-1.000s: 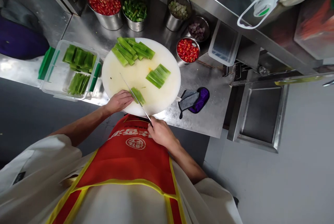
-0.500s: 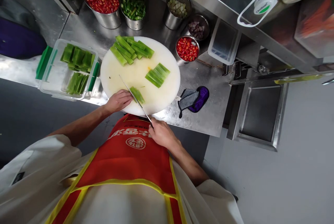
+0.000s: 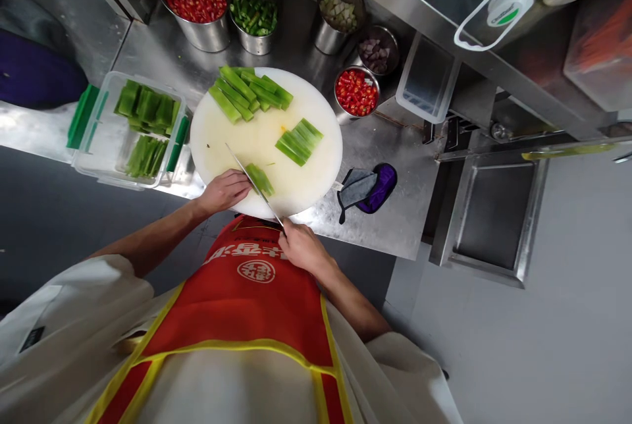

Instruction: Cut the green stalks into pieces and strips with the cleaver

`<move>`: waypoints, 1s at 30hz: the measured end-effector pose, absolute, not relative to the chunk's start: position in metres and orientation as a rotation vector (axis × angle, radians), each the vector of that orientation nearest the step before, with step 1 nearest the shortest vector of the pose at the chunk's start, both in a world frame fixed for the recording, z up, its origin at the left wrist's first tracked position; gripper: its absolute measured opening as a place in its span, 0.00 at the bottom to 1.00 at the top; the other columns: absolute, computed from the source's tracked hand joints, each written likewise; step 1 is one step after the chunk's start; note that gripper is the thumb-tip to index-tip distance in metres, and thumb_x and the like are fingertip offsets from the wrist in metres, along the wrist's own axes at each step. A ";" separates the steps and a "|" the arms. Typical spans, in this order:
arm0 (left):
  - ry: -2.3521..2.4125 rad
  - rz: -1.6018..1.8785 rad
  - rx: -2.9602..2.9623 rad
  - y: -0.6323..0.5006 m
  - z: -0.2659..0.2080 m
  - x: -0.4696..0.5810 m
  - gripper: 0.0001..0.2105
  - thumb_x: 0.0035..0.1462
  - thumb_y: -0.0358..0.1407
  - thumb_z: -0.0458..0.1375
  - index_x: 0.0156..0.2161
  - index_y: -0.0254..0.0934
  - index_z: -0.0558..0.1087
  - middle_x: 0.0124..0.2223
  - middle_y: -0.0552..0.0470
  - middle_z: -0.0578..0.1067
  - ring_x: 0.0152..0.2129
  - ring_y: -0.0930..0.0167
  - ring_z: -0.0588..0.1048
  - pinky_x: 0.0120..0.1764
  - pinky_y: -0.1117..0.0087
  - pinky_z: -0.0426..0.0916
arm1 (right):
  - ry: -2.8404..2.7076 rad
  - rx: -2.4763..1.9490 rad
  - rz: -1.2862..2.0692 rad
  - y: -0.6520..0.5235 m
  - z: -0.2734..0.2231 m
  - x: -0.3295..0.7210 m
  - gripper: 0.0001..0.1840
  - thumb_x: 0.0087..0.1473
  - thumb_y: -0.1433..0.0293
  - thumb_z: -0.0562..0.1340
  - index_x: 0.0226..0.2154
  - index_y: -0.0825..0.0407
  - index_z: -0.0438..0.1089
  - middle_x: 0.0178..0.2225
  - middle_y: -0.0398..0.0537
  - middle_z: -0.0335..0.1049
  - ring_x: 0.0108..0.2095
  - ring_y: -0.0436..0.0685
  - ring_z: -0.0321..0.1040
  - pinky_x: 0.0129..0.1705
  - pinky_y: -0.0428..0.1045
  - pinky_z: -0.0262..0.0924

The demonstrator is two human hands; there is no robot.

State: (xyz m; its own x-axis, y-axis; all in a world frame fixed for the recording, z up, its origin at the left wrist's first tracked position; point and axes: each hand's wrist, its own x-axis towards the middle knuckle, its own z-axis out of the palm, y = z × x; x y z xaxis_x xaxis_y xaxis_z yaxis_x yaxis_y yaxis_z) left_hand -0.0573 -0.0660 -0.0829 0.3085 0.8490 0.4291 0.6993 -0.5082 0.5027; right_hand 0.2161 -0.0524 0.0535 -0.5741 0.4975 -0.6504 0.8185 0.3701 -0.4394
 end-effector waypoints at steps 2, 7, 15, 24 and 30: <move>1.421 0.988 2.349 -0.066 -0.084 -0.057 0.08 0.65 0.33 0.56 0.44 0.39 0.78 0.43 0.46 0.79 0.44 0.67 0.76 0.48 0.61 0.75 | 2.238 1.153 -1.054 -0.051 0.046 0.211 0.13 0.67 0.70 0.51 0.48 0.54 0.67 0.42 0.55 0.77 0.42 0.60 0.73 0.42 0.49 0.54; 1.425 0.998 2.404 -0.066 -0.080 -0.056 0.07 0.64 0.31 0.57 0.43 0.37 0.78 0.42 0.45 0.79 0.43 0.67 0.76 0.48 0.62 0.75 | 2.306 1.207 -1.134 -0.052 0.039 0.216 0.11 0.66 0.69 0.53 0.45 0.52 0.69 0.42 0.53 0.78 0.43 0.60 0.73 0.44 0.48 0.57; 1.504 0.995 2.368 -0.079 -0.084 -0.052 0.11 0.65 0.29 0.55 0.48 0.35 0.77 0.50 0.43 0.78 0.46 0.64 0.76 0.51 0.58 0.75 | 2.378 1.327 -1.504 -0.068 0.063 0.239 0.31 0.60 0.72 0.55 0.66 0.50 0.58 0.41 0.47 0.76 0.40 0.57 0.71 0.48 0.49 0.62; 1.924 1.297 1.871 -0.085 -0.022 -0.078 0.08 0.66 0.36 0.56 0.46 0.39 0.76 0.42 0.47 0.76 0.40 0.67 0.75 0.44 0.63 0.73 | 2.387 1.117 -1.311 -0.080 0.050 0.245 0.35 0.63 0.72 0.53 0.71 0.45 0.51 0.54 0.54 0.65 0.49 0.58 0.68 0.54 0.52 0.62; 1.424 0.346 2.257 -0.041 -0.003 -0.088 0.26 0.59 0.51 0.62 0.59 0.42 0.71 0.59 0.44 0.73 0.54 0.56 0.69 0.56 0.55 0.63 | 2.374 0.984 -1.070 -0.086 0.033 0.238 0.39 0.62 0.73 0.56 0.71 0.34 0.50 0.60 0.50 0.61 0.49 0.58 0.68 0.51 0.51 0.63</move>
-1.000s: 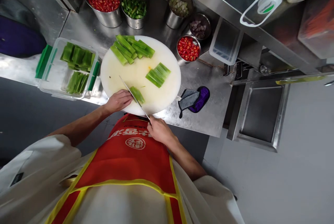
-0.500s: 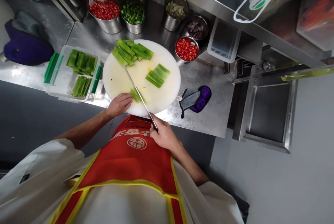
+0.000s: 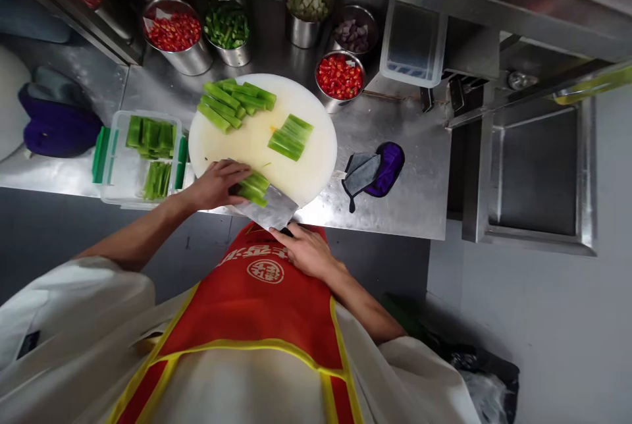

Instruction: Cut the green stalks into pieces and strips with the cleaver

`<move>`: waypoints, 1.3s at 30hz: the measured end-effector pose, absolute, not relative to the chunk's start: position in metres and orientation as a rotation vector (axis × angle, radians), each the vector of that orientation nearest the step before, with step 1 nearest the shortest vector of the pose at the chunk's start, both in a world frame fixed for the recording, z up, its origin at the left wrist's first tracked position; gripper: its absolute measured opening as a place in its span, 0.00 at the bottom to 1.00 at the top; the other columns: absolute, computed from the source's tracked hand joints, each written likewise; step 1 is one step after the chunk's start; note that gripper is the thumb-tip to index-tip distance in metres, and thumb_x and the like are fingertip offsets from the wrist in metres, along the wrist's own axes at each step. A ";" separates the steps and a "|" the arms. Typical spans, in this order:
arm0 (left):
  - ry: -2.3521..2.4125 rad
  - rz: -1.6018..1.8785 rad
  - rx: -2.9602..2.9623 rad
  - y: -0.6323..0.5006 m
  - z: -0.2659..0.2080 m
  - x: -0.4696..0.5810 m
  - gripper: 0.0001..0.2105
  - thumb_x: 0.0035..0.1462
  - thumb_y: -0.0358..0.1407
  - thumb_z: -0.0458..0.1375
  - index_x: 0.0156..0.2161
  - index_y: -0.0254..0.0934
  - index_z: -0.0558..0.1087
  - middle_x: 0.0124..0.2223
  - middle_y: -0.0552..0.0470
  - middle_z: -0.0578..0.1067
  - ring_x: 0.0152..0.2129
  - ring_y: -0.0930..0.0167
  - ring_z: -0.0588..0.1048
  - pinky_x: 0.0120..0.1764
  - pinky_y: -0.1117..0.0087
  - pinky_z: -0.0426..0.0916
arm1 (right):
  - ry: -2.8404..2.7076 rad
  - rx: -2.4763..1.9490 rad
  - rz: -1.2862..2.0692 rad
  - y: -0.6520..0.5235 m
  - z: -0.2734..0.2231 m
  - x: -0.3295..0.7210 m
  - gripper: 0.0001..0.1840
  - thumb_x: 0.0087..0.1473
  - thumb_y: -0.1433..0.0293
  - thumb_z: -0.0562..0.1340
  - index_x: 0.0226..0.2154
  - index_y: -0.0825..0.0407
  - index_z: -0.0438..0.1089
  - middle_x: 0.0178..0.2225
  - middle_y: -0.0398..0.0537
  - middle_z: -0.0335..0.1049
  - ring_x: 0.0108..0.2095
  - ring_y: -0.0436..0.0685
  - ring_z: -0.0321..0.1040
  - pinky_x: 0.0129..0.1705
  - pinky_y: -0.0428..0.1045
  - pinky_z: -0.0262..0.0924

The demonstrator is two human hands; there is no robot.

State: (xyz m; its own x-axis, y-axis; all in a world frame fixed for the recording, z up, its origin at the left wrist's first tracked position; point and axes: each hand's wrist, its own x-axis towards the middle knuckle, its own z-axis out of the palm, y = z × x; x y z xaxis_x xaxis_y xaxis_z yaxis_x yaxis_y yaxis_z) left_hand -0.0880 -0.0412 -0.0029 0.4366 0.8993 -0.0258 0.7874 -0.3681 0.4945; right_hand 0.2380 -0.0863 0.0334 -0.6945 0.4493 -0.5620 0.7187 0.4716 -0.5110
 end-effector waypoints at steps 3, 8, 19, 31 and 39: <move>1.301 0.037 2.320 -0.025 -0.019 -0.083 0.30 0.60 0.53 0.60 0.64 0.45 0.67 0.65 0.47 0.68 0.58 0.54 0.64 0.59 0.55 0.57 | 2.403 0.948 -1.059 -0.088 0.026 0.235 0.39 0.61 0.74 0.56 0.71 0.35 0.51 0.60 0.50 0.62 0.50 0.59 0.68 0.50 0.51 0.63; 1.190 0.031 2.381 -0.012 -0.043 -0.090 0.26 0.64 0.53 0.56 0.63 0.46 0.68 0.63 0.49 0.70 0.57 0.57 0.64 0.58 0.58 0.57 | 2.477 0.883 -1.111 -0.096 0.027 0.239 0.34 0.63 0.73 0.55 0.69 0.38 0.56 0.56 0.51 0.67 0.49 0.60 0.68 0.43 0.49 0.63; 0.748 0.054 2.327 0.047 -0.053 -0.097 0.19 0.64 0.43 0.57 0.58 0.45 0.72 0.53 0.48 0.75 0.51 0.63 0.71 0.56 0.63 0.62 | 2.461 1.178 -1.404 -0.189 0.051 0.249 0.38 0.55 0.76 0.59 0.66 0.40 0.62 0.48 0.50 0.72 0.42 0.56 0.70 0.41 0.47 0.63; 0.602 -0.193 2.485 0.069 -0.040 -0.084 0.21 0.54 0.40 0.64 0.53 0.40 0.73 0.57 0.46 0.70 0.55 0.60 0.67 0.57 0.62 0.62 | 2.336 2.085 -1.706 -0.285 0.050 0.210 0.30 0.62 0.74 0.56 0.65 0.45 0.64 0.47 0.53 0.73 0.43 0.56 0.72 0.46 0.48 0.67; 0.601 -0.554 2.563 0.070 -0.027 -0.061 0.26 0.53 0.35 0.60 0.57 0.35 0.66 0.52 0.41 0.70 0.50 0.58 0.69 0.50 0.62 0.65 | 2.057 2.506 -1.872 -0.288 0.023 0.179 0.31 0.58 0.71 0.61 0.64 0.50 0.66 0.54 0.55 0.74 0.50 0.61 0.73 0.52 0.53 0.67</move>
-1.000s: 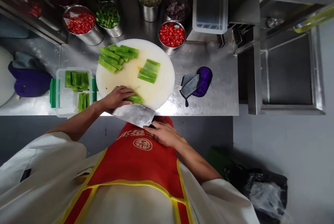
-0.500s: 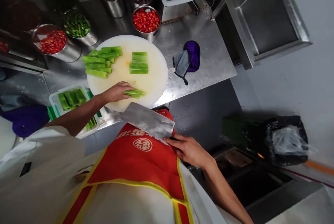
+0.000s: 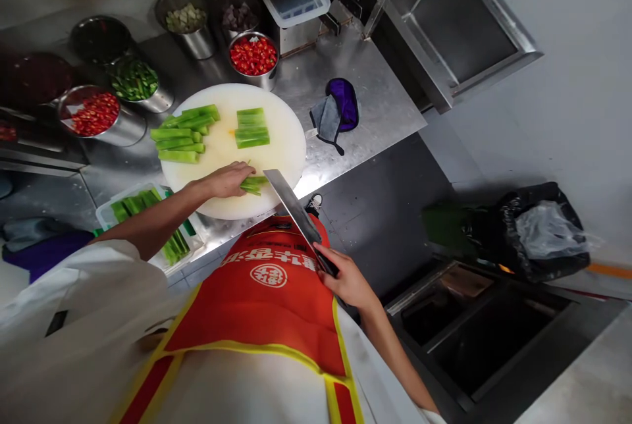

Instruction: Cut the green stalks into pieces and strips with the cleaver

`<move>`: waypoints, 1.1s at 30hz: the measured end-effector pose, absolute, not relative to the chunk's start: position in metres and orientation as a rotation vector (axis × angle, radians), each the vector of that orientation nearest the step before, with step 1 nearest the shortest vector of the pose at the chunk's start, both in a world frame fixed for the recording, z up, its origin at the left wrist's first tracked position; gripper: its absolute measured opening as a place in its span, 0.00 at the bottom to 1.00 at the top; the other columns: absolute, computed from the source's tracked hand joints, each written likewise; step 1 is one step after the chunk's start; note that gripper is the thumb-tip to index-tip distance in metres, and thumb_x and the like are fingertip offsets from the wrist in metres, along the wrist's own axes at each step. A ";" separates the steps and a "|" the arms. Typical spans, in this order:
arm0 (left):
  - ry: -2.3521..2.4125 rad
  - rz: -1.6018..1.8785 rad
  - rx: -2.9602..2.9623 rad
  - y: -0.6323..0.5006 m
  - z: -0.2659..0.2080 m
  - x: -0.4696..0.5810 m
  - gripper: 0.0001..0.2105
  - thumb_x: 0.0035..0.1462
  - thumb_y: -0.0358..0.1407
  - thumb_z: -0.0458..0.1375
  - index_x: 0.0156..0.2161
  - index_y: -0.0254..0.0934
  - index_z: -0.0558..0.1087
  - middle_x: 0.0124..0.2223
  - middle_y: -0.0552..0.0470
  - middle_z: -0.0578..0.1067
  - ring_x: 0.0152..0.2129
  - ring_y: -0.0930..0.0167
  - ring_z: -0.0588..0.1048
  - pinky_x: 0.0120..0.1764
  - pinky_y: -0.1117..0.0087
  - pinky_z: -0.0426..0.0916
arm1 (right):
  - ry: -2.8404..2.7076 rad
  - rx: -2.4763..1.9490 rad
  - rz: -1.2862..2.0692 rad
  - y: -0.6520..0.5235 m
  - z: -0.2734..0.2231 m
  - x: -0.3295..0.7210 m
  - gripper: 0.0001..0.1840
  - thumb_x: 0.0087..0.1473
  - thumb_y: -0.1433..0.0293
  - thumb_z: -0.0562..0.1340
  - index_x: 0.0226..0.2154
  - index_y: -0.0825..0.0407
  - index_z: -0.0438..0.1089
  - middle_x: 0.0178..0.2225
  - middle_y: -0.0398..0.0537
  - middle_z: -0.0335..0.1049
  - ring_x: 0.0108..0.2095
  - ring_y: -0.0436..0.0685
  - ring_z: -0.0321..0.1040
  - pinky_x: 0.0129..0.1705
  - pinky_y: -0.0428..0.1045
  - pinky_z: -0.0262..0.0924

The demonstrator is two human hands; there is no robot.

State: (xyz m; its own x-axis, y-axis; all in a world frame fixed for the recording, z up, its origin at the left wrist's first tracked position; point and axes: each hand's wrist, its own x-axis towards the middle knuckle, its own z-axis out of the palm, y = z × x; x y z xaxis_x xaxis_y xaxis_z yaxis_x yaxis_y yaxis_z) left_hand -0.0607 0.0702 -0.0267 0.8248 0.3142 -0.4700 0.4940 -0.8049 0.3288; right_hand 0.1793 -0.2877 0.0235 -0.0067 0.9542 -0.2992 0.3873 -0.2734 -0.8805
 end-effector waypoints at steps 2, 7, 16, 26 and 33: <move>0.650 -0.619 2.533 0.070 -0.025 -0.055 0.23 0.50 0.34 0.61 0.53 0.35 0.67 0.49 0.41 0.71 0.47 0.57 0.69 0.47 0.62 0.66 | -1.321 -1.706 1.288 -0.286 0.019 0.175 0.33 0.56 0.71 0.62 0.64 0.51 0.66 0.54 0.54 0.74 0.50 0.61 0.73 0.52 0.53 0.66; 0.718 -0.609 2.463 0.072 -0.027 -0.051 0.18 0.44 0.39 0.65 0.40 0.37 0.68 0.44 0.42 0.71 0.43 0.56 0.71 0.42 0.61 0.66 | -1.235 -1.703 1.317 -0.277 0.016 0.168 0.32 0.56 0.68 0.62 0.64 0.50 0.66 0.54 0.52 0.75 0.49 0.61 0.74 0.53 0.54 0.66; 0.746 -0.285 2.429 0.059 -0.039 -0.076 0.13 0.50 0.33 0.60 0.43 0.41 0.68 0.43 0.46 0.74 0.42 0.60 0.73 0.43 0.63 0.68 | -1.175 -1.695 1.384 -0.268 0.017 0.166 0.32 0.56 0.65 0.63 0.63 0.50 0.67 0.53 0.52 0.75 0.49 0.62 0.73 0.54 0.56 0.65; 1.022 0.061 2.322 0.022 -0.049 -0.075 0.15 0.59 0.38 0.60 0.50 0.37 0.73 0.49 0.43 0.73 0.49 0.58 0.70 0.56 0.56 0.65 | -0.697 -1.488 1.623 -0.257 0.014 0.151 0.34 0.51 0.67 0.65 0.61 0.50 0.67 0.40 0.46 0.74 0.22 0.46 0.61 0.22 0.45 0.61; 1.283 0.251 2.273 -0.003 -0.058 -0.075 0.28 0.58 0.42 0.62 0.61 0.37 0.64 0.59 0.39 0.69 0.57 0.54 0.65 0.59 0.52 0.60 | -0.801 -1.564 1.604 -0.243 0.014 0.132 0.34 0.52 0.67 0.65 0.62 0.51 0.66 0.38 0.45 0.74 0.28 0.49 0.66 0.26 0.44 0.64</move>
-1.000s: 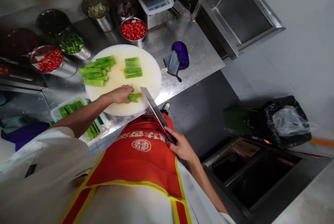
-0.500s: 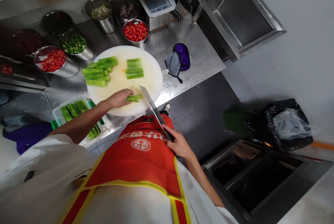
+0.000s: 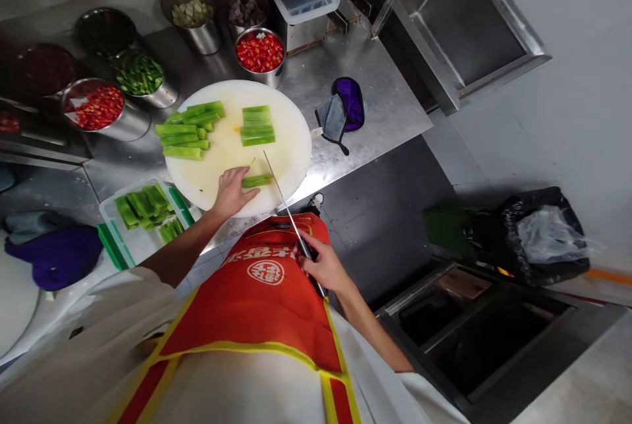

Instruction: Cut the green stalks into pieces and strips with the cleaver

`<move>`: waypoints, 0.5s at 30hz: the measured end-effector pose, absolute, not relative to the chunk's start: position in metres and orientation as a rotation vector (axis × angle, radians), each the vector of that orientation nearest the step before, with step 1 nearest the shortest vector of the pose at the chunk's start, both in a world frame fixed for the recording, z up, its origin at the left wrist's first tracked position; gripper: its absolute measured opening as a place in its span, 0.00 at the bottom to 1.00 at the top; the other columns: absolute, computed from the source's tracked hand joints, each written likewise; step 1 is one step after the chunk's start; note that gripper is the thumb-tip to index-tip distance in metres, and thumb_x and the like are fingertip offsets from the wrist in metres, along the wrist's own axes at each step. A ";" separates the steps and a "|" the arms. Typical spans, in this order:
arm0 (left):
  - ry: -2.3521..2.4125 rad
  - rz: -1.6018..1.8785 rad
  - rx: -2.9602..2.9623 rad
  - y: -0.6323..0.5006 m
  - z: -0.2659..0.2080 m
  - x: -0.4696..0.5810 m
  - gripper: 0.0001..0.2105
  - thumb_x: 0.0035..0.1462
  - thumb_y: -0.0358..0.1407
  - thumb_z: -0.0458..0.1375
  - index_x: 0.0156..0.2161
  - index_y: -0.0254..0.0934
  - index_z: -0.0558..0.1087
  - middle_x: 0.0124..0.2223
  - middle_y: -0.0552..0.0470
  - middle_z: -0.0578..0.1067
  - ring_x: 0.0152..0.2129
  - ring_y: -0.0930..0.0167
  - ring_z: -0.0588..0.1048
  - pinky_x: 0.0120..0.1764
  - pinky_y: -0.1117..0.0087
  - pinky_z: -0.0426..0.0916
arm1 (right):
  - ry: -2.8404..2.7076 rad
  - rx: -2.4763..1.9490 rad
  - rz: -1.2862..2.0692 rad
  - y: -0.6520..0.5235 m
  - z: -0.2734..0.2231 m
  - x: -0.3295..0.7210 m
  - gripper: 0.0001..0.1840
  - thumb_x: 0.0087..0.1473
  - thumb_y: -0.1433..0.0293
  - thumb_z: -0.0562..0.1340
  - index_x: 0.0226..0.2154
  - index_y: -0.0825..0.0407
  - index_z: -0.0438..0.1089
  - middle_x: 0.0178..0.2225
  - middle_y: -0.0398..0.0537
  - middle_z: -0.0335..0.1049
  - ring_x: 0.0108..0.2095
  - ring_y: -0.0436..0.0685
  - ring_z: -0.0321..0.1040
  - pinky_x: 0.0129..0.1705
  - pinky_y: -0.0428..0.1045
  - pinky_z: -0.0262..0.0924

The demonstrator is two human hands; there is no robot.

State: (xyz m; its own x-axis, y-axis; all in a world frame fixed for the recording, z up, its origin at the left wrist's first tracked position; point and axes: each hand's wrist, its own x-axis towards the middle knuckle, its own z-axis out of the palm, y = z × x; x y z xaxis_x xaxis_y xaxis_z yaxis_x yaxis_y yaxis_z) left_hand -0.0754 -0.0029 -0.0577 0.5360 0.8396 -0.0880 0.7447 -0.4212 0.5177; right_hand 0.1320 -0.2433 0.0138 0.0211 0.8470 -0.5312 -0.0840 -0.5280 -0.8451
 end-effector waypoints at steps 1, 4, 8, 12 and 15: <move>1.302 0.272 2.268 -0.005 -0.059 -0.073 0.28 0.57 0.42 0.62 0.61 0.36 0.63 0.60 0.39 0.69 0.57 0.53 0.64 0.59 0.51 0.59 | -0.822 -1.559 1.601 -0.242 0.013 0.128 0.34 0.52 0.67 0.65 0.62 0.51 0.66 0.38 0.45 0.74 0.29 0.50 0.67 0.28 0.45 0.64; 1.313 0.318 2.238 -0.007 -0.060 -0.066 0.29 0.57 0.40 0.61 0.61 0.36 0.61 0.59 0.38 0.68 0.57 0.53 0.64 0.60 0.50 0.59 | -0.835 -1.540 1.603 -0.238 0.012 0.119 0.35 0.51 0.66 0.66 0.62 0.50 0.66 0.38 0.45 0.74 0.31 0.50 0.68 0.30 0.45 0.65; 1.220 0.361 2.192 0.000 -0.061 -0.073 0.30 0.54 0.32 0.59 0.63 0.36 0.59 0.61 0.39 0.65 0.60 0.56 0.63 0.63 0.52 0.59 | -0.734 -1.508 1.650 -0.238 0.011 0.113 0.35 0.52 0.66 0.65 0.63 0.49 0.65 0.40 0.46 0.73 0.24 0.46 0.63 0.24 0.44 0.62; 1.202 0.277 2.186 0.012 -0.059 -0.097 0.26 0.55 0.34 0.61 0.59 0.35 0.65 0.59 0.40 0.67 0.58 0.57 0.65 0.63 0.54 0.60 | -0.673 -1.501 1.642 -0.242 0.013 0.111 0.35 0.51 0.68 0.65 0.63 0.49 0.66 0.40 0.45 0.73 0.22 0.45 0.62 0.23 0.44 0.62; 1.215 0.188 2.209 0.016 -0.057 -0.107 0.22 0.57 0.38 0.62 0.56 0.36 0.69 0.55 0.42 0.71 0.54 0.57 0.68 0.61 0.53 0.62 | -0.652 -1.498 1.626 -0.245 0.014 0.111 0.35 0.51 0.68 0.65 0.62 0.49 0.66 0.40 0.46 0.73 0.22 0.45 0.62 0.23 0.44 0.63</move>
